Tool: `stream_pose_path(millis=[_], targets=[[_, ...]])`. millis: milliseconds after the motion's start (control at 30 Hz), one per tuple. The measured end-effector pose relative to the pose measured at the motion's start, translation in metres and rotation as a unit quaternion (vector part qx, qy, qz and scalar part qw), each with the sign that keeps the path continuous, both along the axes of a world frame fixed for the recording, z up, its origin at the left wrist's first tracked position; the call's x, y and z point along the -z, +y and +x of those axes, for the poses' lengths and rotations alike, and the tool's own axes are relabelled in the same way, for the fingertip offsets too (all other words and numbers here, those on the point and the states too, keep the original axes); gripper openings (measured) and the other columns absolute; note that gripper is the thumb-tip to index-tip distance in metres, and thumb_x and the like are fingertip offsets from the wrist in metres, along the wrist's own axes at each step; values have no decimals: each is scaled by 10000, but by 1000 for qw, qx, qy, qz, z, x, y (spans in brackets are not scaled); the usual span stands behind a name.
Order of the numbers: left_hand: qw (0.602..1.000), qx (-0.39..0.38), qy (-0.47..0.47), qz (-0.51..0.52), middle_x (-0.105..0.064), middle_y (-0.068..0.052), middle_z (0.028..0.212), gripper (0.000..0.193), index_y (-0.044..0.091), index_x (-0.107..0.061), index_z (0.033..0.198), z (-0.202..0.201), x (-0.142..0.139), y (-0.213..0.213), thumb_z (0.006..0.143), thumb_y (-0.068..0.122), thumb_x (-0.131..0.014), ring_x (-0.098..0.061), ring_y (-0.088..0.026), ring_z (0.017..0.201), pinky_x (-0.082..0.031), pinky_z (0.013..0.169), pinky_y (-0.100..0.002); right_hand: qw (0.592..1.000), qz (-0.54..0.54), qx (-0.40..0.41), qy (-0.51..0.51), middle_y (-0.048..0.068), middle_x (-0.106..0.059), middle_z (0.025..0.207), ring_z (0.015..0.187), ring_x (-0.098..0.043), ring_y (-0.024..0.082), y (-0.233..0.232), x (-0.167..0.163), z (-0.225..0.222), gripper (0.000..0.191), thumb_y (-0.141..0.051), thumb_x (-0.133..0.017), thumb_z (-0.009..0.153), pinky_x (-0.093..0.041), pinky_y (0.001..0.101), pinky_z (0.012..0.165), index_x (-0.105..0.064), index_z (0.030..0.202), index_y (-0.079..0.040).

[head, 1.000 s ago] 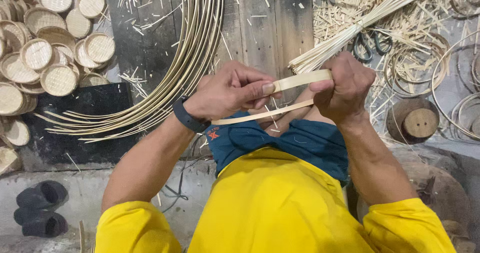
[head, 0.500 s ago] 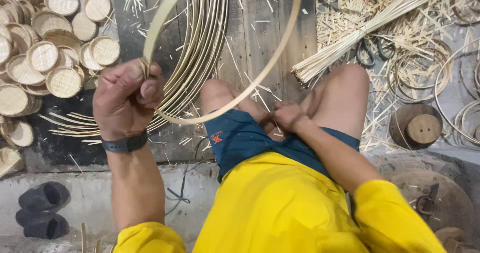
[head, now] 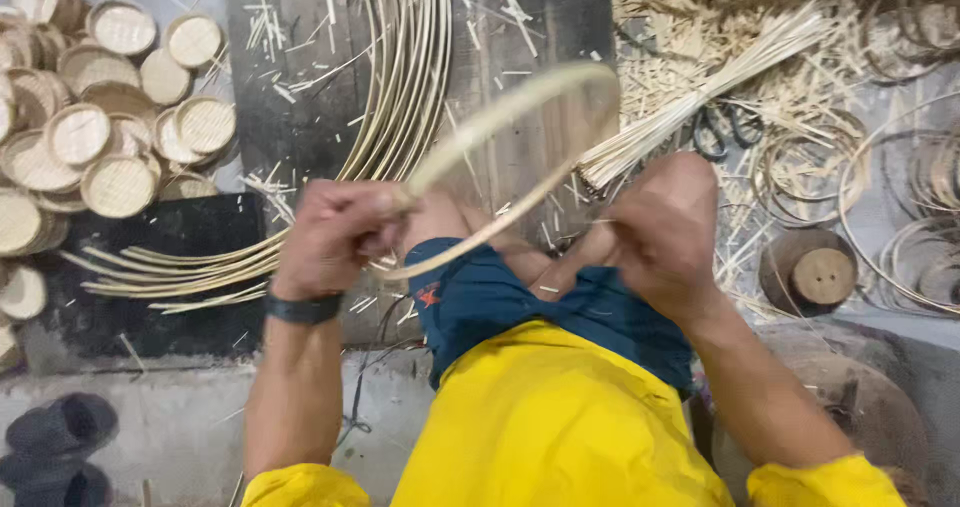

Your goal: The person sits on the floor of a bamboo workshop and bends thin bamboo strips into circular hoops, joining and overlapping the strip ends to form basket rims. They flex the strips, press the joined ends together, and set finished hoops aside with other completed rims.

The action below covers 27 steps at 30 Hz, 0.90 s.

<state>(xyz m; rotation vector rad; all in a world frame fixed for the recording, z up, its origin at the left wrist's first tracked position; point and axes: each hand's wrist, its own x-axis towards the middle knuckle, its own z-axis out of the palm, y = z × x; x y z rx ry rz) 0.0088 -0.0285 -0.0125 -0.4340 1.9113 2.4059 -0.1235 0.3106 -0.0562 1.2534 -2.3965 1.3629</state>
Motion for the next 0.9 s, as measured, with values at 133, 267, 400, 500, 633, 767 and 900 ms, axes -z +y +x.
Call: stream_pose_path(millis=[133, 267, 400, 500, 633, 767, 900], targets=[[985, 163, -52, 6, -629, -13, 638, 236, 3, -794, 1058, -38, 20, 44, 1013, 189, -657, -436, -56, 470, -299, 416, -226, 992, -58, 110, 6, 104, -689, 835, 697, -630, 182, 23, -51, 27, 39, -32, -693, 988, -501, 303, 637, -692, 976, 5], [975, 193, -90, -58, -682, -43, 678, 245, -23, -798, 1100, -48, 26, 61, 1001, 170, -685, -511, -60, 519, -383, 442, -226, 985, -94, 63, -130, 65, -655, 823, 708, -583, 130, 8, -52, 54, 138, -84, -632, 963, -450, 241, 610, -705, 974, 32], [965, 230, -124, 14, -717, -35, 751, 292, -20, -745, 1195, -41, 26, 61, 1005, 180, -652, -560, -52, 576, -422, 492, -202, 918, -139, 84, -362, 21, -581, 776, 642, -492, 60, -7, -36, 70, 146, -102, -685, 1017, -379, 205, 562, -721, 974, 33], [962, 257, -87, -23, -709, -20, 773, 306, -5, -735, 1238, -37, 28, 62, 1038, 199, -625, -568, -36, 609, -443, 522, -187, 903, -127, 106, -396, 3, -586, 695, 559, -504, 34, -10, -26, 78, 123, -80, -698, 953, -383, 209, 486, -714, 891, 25], [963, 253, -88, -37, -693, -10, 751, 309, 10, -732, 1258, -34, 36, 64, 1030, 188, -624, -500, -28, 561, -367, 467, -191, 943, -87, 87, -310, 21, -550, 650, 561, -425, 63, -11, -20, 86, 157, -28, -710, 933, -307, 232, 503, -677, 790, 29], [966, 236, -108, -3, -687, -7, 750, 305, 7, -728, 1267, -34, 41, 66, 1033, 179, -632, -504, -24, 574, -357, 477, -189, 946, -109, 66, -299, 24, -596, 674, 582, -479, 64, -14, -23, 89, 180, -9, -684, 938, -350, 235, 519, -650, 765, 24], [964, 244, -102, -18, -676, 3, 747, 318, 22, -711, 1292, -33, 41, 70, 1026, 172, -619, -495, -22, 577, -350, 475, -185, 947, -94, 60, -302, 16, -601, 663, 567, -498, 61, -16, -27, 88, 190, -8, -678, 931, -374, 237, 510, -639, 747, 21]])
